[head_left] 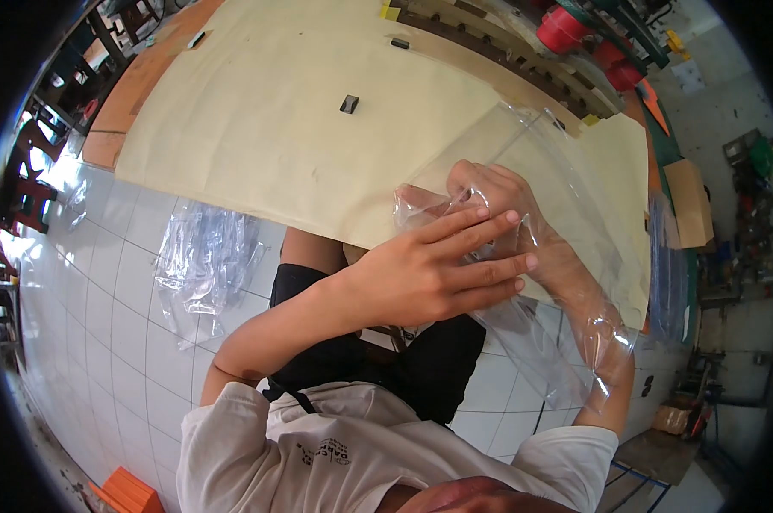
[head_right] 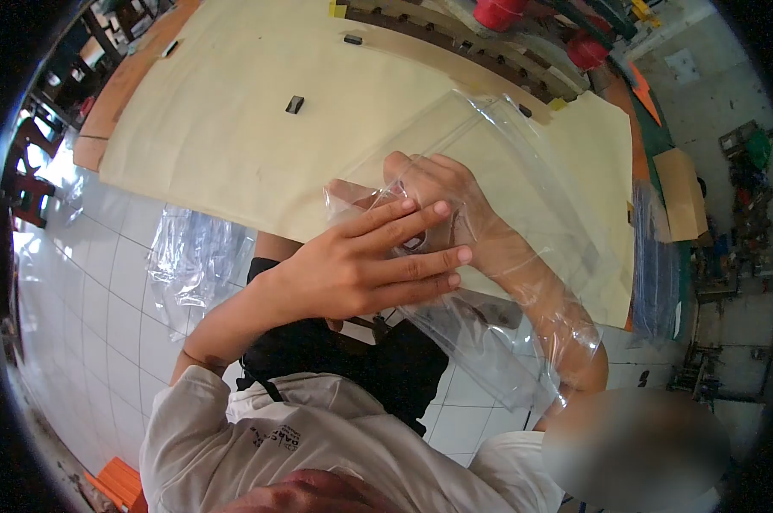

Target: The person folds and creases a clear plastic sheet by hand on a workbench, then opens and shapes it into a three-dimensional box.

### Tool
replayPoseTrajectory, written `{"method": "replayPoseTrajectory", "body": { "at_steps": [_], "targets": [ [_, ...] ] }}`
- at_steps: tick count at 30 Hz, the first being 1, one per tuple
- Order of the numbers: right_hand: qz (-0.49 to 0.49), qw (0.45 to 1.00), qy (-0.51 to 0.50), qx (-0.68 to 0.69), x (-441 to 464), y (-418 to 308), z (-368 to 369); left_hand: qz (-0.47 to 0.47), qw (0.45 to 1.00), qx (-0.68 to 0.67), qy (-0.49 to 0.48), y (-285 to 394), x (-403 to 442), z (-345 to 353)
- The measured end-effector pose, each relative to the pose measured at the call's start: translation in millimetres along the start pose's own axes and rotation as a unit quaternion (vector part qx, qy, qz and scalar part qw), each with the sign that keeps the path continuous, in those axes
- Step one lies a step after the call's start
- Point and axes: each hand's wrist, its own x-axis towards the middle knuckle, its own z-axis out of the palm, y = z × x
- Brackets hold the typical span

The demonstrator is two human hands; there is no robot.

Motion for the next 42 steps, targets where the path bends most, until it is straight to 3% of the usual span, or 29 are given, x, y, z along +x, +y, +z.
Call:
{"method": "replayPoseTrajectory", "body": {
  "at_steps": [14, 21, 30, 36, 42],
  "targets": [
    [0.039, 0.999, 0.015, -0.033, 3, -9, -3, 0.006, 1.000, -0.017, -0.006, -2, -2, -1],
    [0.010, 1.000, 0.008, 0.010, 6, -9, -7, 0.010, 1.000, -0.002, -0.016, -2, -2, -3],
    [-0.001, 0.995, -0.033, -0.090, 3, -13, -7, 0.012, 1.000, -0.009, -0.007, -2, -3, 0],
    [0.053, 0.996, -0.066, -0.026, 2, -6, -4, 0.017, 1.000, 0.000, -0.018, -1, -2, -3],
    [0.058, 0.998, -0.033, -0.009, 2, -5, -3, 0.012, 1.000, 0.017, -0.021, 0, -5, -1]
  ]
}}
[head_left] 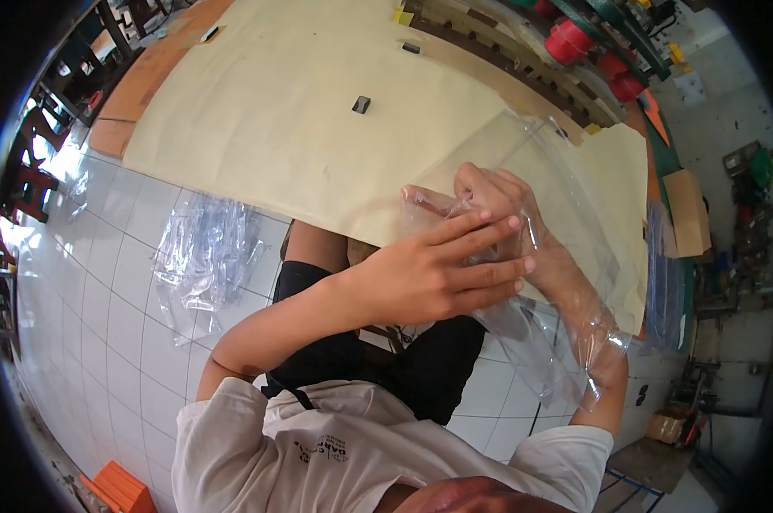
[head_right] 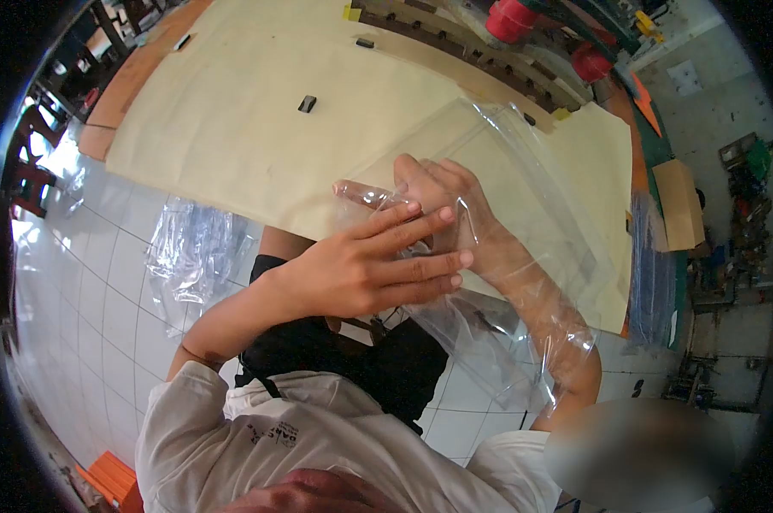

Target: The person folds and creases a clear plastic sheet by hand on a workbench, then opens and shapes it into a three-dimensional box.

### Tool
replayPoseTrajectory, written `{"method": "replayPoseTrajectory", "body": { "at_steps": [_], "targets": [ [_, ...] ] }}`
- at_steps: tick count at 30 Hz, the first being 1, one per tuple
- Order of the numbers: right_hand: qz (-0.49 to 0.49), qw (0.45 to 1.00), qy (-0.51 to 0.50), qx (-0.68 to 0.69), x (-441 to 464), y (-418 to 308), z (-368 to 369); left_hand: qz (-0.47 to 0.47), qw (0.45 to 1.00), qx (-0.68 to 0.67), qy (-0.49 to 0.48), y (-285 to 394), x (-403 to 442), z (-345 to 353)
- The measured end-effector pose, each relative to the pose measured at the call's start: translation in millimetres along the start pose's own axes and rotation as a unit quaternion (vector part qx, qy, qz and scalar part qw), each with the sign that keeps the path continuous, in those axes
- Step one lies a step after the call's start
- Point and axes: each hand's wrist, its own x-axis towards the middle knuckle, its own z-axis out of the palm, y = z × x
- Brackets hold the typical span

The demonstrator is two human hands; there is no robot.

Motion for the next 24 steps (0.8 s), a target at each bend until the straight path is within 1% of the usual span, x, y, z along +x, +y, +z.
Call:
{"method": "replayPoseTrajectory", "body": {
  "at_steps": [2, 3, 4, 5, 7, 8, 9, 10, 12, 13, 15, 16, 18, 19, 21, 22, 24],
  "targets": [
    [0.006, 1.000, -0.007, -0.025, 0, -2, 0, -0.007, 1.000, 0.005, 0.002, 4, -2, -1],
    [0.008, 0.999, -0.009, -0.034, 1, -4, 0, -0.028, 1.000, 0.012, 0.006, 5, -3, -4],
    [0.005, 1.000, 0.000, -0.021, 2, -9, -4, -0.049, 0.999, 0.019, 0.010, 5, -3, -7],
    [0.002, 1.000, 0.009, -0.009, 2, -11, -6, -0.048, 0.999, 0.019, 0.010, 5, -5, -11],
    [-0.042, 0.998, 0.016, -0.040, 1, -8, -3, -0.124, 0.987, 0.101, -0.021, 2, -10, -24],
    [-0.055, 0.998, 0.028, -0.015, 0, -9, -5, -0.145, 0.984, 0.096, -0.032, -1, -10, -32],
    [-0.069, 0.997, 0.041, 0.011, 2, -13, -7, -0.142, 0.985, 0.097, -0.034, -1, -12, -33],
    [-0.069, 0.996, 0.046, 0.009, 0, -13, -6, -0.150, 0.984, 0.094, -0.031, -1, -14, -33],
    [-0.116, 0.989, 0.094, -0.017, -3, -9, -4, -0.149, 0.983, 0.104, -0.035, -3, -17, -31],
    [-0.112, 0.989, 0.099, -0.019, -6, -8, -4, -0.143, 0.984, 0.103, -0.038, -1, -18, -30],
    [-0.034, 0.999, 0.020, -0.008, -10, -7, -4, -0.157, 0.980, 0.104, -0.064, 0, -19, -31],
    [-0.028, 0.999, 0.026, -0.010, -12, -9, -7, -0.149, 0.981, 0.103, -0.066, -1, -19, -31],
    [-0.006, 1.000, -0.010, -0.009, -17, -17, -14, -0.147, 0.978, 0.126, -0.081, 0, -19, -31],
    [0.000, 1.000, -0.005, -0.010, -24, -20, -15, -0.140, 0.979, 0.124, -0.084, 2, -20, -31],
    [-0.042, 0.999, 0.002, -0.033, -37, -22, -19, -0.139, 0.975, 0.145, -0.091, 1, -19, -31],
    [-0.040, 0.998, 0.009, -0.037, -47, -22, -18, -0.131, 0.976, 0.147, -0.091, 2, -18, -32],
    [-0.024, 0.997, -0.011, -0.075, -71, -27, -17, -0.158, 0.976, 0.115, -0.095, 6, -17, -32]
  ]
}}
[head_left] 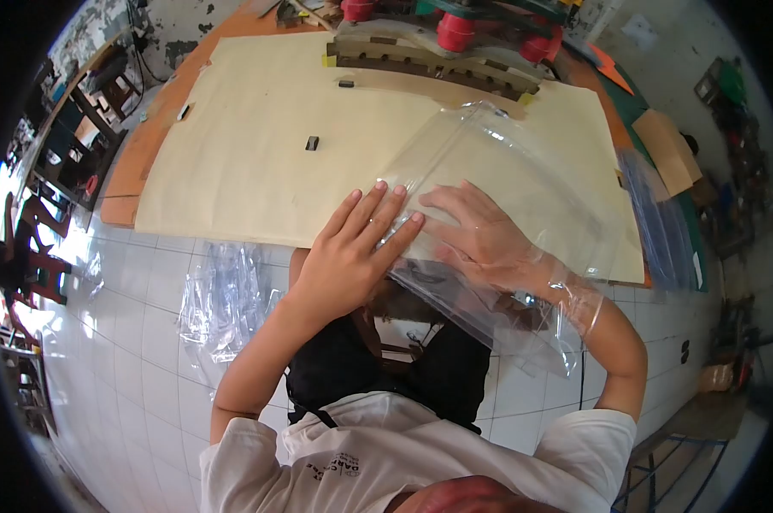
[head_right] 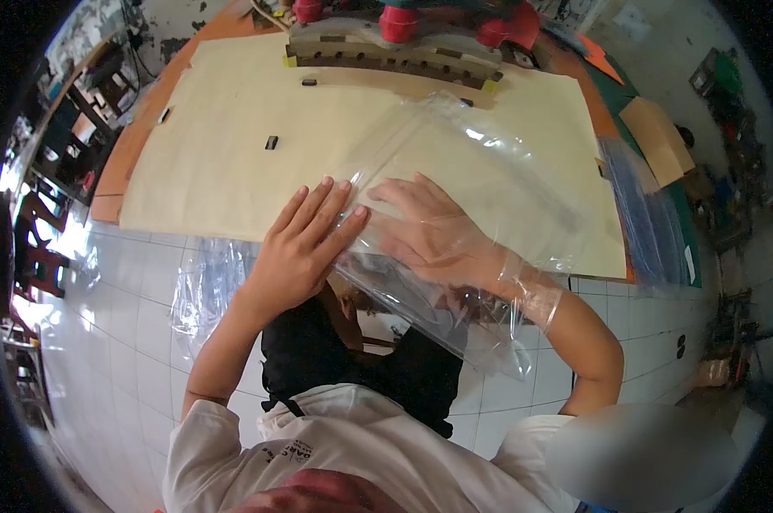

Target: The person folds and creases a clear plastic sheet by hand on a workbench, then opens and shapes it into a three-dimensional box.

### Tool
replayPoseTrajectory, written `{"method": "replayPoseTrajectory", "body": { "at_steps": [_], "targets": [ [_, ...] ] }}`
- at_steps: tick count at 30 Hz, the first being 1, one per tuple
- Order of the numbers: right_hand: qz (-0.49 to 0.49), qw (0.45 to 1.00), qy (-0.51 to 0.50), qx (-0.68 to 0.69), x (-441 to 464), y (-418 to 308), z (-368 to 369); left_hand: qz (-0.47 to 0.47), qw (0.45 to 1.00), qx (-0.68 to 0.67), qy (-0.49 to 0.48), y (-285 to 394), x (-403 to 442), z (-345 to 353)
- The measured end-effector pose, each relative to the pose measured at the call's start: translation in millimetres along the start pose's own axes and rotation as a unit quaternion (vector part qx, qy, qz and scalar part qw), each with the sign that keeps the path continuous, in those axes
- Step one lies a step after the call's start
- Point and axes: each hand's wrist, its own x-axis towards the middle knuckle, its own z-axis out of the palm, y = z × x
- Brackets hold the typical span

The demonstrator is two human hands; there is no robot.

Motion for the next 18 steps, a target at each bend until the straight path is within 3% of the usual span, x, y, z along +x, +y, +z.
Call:
{"method": "replayPoseTrajectory", "body": {
  "at_steps": [7, 10, 13, 15, 16, 18],
  "targets": [
    [0.132, 0.982, -0.096, -0.092, -98, -23, -33, 0.005, 1.000, 0.016, -0.005, 7, -2, 2],
    [0.194, 0.977, -0.054, -0.063, -147, -25, -46, -0.007, 1.000, 0.029, 0.001, 17, -1, 4],
    [0.280, 0.959, 0.009, 0.054, -190, -27, -61, -0.040, 0.998, 0.043, 0.011, 32, 5, 10],
    [0.400, 0.891, 0.193, 0.099, -212, -33, -63, -0.074, 0.994, 0.071, 0.029, 43, 10, 19],
    [0.404, 0.889, 0.190, 0.099, -219, -40, -58, -0.074, 0.995, 0.067, 0.025, 48, 12, 21],
    [0.409, 0.781, 0.446, 0.153, -233, -57, -46, -0.091, 0.992, 0.080, 0.036, 56, 16, 24]
  ]
}}
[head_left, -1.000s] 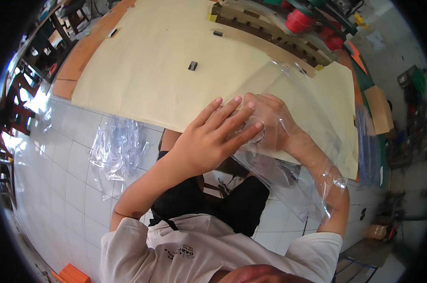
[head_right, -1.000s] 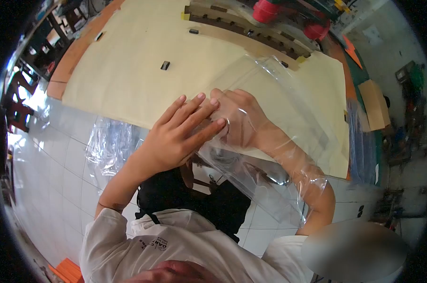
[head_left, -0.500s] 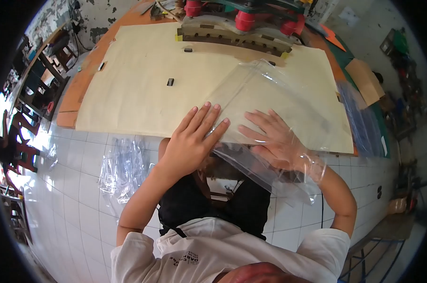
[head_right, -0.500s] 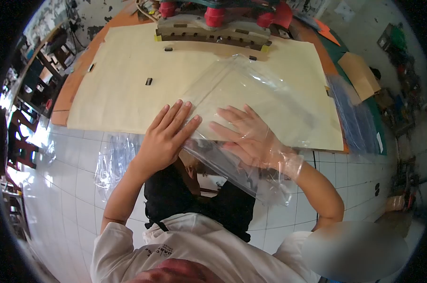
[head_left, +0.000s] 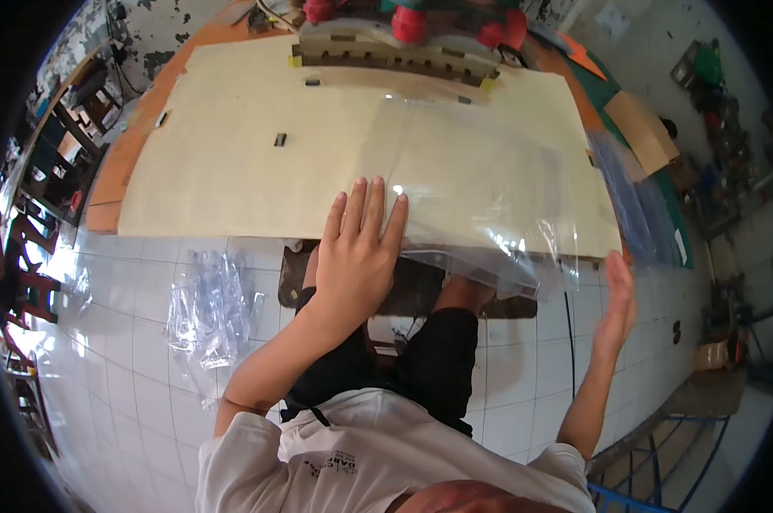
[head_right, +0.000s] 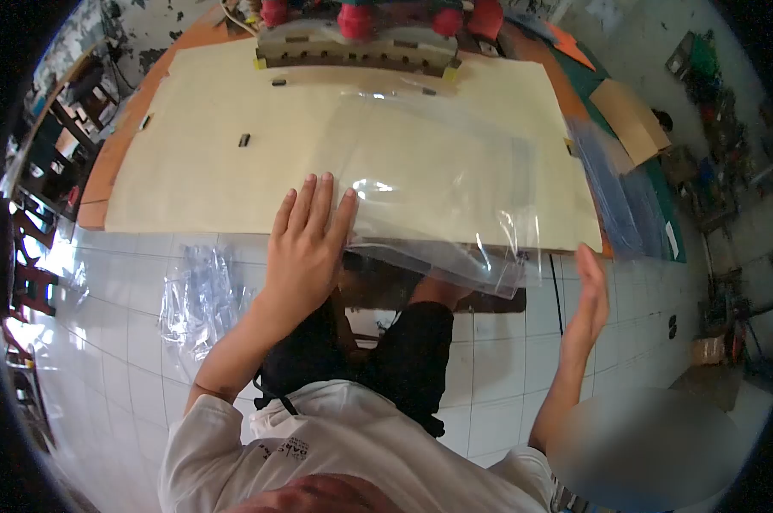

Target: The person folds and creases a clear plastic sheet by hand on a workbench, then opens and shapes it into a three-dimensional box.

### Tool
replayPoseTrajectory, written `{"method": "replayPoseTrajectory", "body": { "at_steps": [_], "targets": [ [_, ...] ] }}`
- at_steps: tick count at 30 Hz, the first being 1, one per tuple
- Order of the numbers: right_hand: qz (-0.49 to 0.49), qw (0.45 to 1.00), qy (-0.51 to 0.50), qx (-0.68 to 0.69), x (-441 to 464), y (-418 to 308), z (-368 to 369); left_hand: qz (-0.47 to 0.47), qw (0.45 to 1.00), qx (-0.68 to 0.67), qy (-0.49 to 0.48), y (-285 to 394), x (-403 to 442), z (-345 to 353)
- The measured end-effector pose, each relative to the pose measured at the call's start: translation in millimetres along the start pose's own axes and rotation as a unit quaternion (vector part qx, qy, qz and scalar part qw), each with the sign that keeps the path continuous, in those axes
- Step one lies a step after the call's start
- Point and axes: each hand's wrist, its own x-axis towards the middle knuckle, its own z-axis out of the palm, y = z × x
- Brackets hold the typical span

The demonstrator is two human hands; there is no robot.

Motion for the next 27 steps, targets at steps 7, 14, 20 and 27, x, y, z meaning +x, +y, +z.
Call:
{"method": "replayPoseTrajectory", "body": {
  "at_steps": [7, 14, 20, 27],
  "targets": [
    [-0.292, 0.902, -0.180, -0.261, -44, -103, 91, -0.002, 1.000, -0.006, -0.012, 8, 3, 0],
    [-0.311, 0.894, -0.146, -0.288, -31, -77, 205, 0.025, 0.976, -0.199, -0.079, -49, 9, -41],
    [-0.355, 0.898, -0.061, -0.252, -26, -58, 210, 0.077, 0.965, -0.240, -0.072, -85, 6, -29],
    [-0.387, 0.869, -0.084, -0.297, -26, -79, 225, 0.059, 0.957, -0.280, -0.053, -83, 7, -25]
  ]
}}
